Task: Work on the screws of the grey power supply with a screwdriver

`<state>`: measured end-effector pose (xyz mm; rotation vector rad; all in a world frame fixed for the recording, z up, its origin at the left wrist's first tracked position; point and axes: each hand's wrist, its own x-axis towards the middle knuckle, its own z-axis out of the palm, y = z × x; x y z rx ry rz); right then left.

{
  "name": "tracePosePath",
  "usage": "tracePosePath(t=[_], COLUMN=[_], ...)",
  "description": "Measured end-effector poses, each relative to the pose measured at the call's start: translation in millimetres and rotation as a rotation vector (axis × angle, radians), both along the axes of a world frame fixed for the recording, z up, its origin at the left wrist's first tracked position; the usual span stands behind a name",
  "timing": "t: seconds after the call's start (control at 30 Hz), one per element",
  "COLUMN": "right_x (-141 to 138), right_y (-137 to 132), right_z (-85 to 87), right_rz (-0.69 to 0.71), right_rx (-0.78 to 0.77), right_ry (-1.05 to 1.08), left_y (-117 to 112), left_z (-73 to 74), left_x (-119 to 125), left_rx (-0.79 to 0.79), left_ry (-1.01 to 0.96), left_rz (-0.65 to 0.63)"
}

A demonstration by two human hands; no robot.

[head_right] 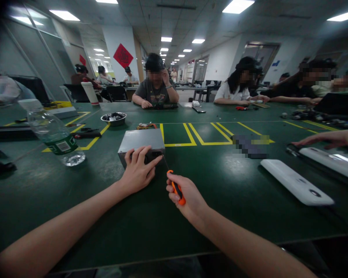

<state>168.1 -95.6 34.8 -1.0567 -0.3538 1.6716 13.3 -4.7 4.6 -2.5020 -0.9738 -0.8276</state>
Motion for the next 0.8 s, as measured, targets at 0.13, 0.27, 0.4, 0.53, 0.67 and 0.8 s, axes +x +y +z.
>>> tracePosePath(t=[0.13,0.27,0.4,0.53,0.67,0.8], right_x=[0.7,2.1,5.4,7.7,6.8,5.7], right_y=[0.0,0.0,1.4,2.0,1.9,2.5], right_z=[0.7,0.6,-1.1,-0.8,1.1,1.9], right_rz=[-0.017,-0.009,0.015,0.029,0.019,-0.001], right_rx=[0.006,-0.019,-0.002,0.006,0.012,0.001], right_ry=[0.025,0.082,0.078,0.082,0.057,0.024], left_y=[0.4,0.8,0.5,-0.5,-0.6,-0.8], left_z=[-1.3,-2.4,-2.0,-1.5,-1.7,-1.4], left_x=[0.6,1.6,2.1,2.5,3.3,3.6], left_rx=[0.003,0.002,0.009,0.009,0.007,0.013], left_ry=[-0.015,-0.019,-0.005,-0.003,0.025,0.035], left_rz=[0.007,0.006,0.019,0.020,0.041,0.052])
